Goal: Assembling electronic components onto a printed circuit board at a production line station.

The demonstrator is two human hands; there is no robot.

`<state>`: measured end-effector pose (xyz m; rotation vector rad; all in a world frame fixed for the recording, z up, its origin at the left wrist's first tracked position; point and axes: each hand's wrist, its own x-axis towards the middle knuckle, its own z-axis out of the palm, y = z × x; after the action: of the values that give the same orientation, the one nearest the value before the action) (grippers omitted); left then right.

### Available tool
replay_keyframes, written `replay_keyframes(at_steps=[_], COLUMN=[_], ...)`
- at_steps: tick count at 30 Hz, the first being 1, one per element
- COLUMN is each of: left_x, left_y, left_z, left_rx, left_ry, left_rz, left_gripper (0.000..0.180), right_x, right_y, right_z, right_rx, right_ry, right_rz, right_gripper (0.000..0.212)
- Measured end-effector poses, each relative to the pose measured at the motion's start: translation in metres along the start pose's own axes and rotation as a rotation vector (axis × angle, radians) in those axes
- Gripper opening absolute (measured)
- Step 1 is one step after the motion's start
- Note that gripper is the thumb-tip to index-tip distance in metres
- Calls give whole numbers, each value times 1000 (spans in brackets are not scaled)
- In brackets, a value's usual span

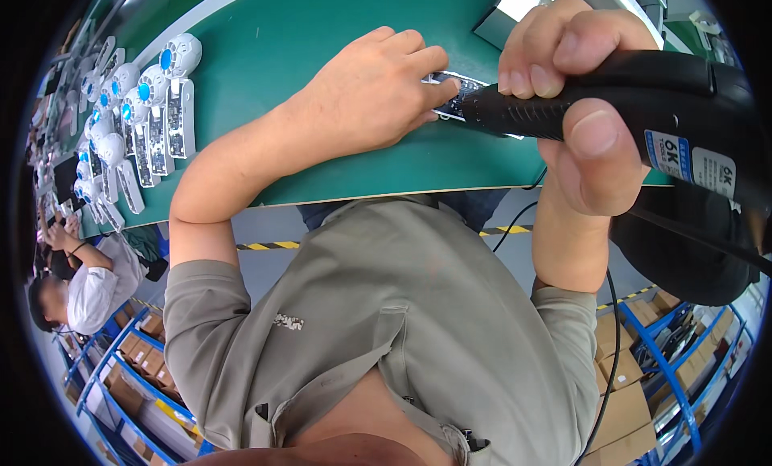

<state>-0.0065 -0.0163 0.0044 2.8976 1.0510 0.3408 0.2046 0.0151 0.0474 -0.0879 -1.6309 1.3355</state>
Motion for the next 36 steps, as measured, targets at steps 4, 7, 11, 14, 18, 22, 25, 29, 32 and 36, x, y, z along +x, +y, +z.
replay_keyframes(at_steps=[4, 7, 11, 14, 18, 22, 25, 29, 32, 36], left_x=[1, 2, -1, 2, -2, -2, -1, -1, -1, 0], left_y=[-1, -1, -1, 0, 0, -1, 0, 1, 1, 0], left_z=[0, 0, 0, 0, 4, 4, 3, 0, -2, 0], left_rx=[-5, 0, 24, 25, 21, -3, 1, 0, -6, -7], left_ry=[-8, -12, -27, 5, 60, 153, 145, 76, 9, 17], left_rz=[1, 7, -23, 1, 13, 39, 36, 16, 0, 3], left_gripper=[27, 27, 27, 26, 22, 16, 16, 18, 26, 26], right_x=[2, 4, 5, 4, 9, 16, 19, 18, 16, 15], right_y=[0, -1, 2, -37, -72, -69, -61, -51, -49, -58], right_z=[3, 5, 8, -8, -41, -63, -66, -67, -64, -54], right_rx=[-41, -75, -43, -46, -121, -297, -328, -276, -215, -129], right_ry=[-48, -67, -33, 40, 86, 13, -27, -11, 21, -36], right_rz=[22, 31, 32, 45, -83, -184, -168, -130, -93, -49], right_gripper=[32, 30, 33, 37, 40, 40, 41, 40, 39, 41])
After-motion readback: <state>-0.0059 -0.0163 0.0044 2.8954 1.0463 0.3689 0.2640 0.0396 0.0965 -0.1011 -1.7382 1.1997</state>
